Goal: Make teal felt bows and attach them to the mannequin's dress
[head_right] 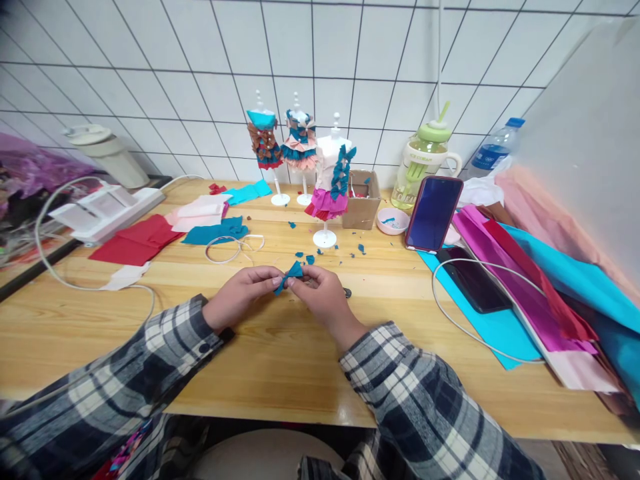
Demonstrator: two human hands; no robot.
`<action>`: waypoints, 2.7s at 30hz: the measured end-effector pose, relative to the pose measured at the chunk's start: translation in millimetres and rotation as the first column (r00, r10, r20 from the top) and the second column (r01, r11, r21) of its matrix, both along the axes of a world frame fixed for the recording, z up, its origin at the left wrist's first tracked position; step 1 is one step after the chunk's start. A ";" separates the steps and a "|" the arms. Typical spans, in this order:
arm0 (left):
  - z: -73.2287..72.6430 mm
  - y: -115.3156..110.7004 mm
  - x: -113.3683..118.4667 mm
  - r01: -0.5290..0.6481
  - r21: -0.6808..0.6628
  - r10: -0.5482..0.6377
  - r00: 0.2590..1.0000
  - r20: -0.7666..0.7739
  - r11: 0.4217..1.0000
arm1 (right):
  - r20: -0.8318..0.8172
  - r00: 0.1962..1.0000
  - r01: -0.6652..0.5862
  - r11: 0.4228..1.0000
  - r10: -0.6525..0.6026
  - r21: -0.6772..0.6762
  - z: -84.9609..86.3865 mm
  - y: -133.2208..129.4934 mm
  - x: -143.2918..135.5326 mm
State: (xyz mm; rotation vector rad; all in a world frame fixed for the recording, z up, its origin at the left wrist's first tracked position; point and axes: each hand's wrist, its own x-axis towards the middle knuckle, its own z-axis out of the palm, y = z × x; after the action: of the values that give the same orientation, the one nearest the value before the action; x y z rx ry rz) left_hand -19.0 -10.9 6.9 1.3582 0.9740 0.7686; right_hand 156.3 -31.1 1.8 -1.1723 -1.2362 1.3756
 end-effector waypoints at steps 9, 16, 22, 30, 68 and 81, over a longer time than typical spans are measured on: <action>-0.8 -0.2 -0.8 0.020 -0.001 -0.020 1.000 -0.009 1.000 | -0.008 1.000 0.030 0.999 -0.030 -0.015 0.9 -0.3 0.7; 2.0 -0.6 -0.1 0.083 -0.003 -0.083 0.996 -0.014 0.997 | 0.122 0.992 0.011 0.998 -0.019 0.062 2.1 0.6 2.4; 0.1 1.4 -1.4 -0.001 0.011 0.001 1.000 -0.022 1.000 | 0.147 0.989 0.007 0.994 -0.023 0.107 -0.1 0.0 3.0; -2.1 1.8 -2.0 -0.023 0.022 0.024 0.999 -0.043 0.999 | 0.064 0.997 0.040 0.999 -0.042 0.023 -1.1 -1.5 -0.2; 6.5 2.7 -1.2 0.029 0.297 0.073 0.943 -0.325 0.954 | 0.302 0.949 0.019 0.976 -0.086 0.218 -5.7 0.3 0.6; 2.9 1.8 -3.9 -0.024 0.010 0.025 0.993 -0.112 1.000 | 0.362 0.880 0.169 0.914 -0.309 0.368 -9.8 21.5 31.1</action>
State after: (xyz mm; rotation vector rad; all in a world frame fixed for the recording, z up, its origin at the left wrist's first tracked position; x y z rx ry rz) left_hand -22.9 -9.1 9.8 1.4113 1.0782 0.7211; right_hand 187.4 -9.6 -8.0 -1.3654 -1.4849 0.7146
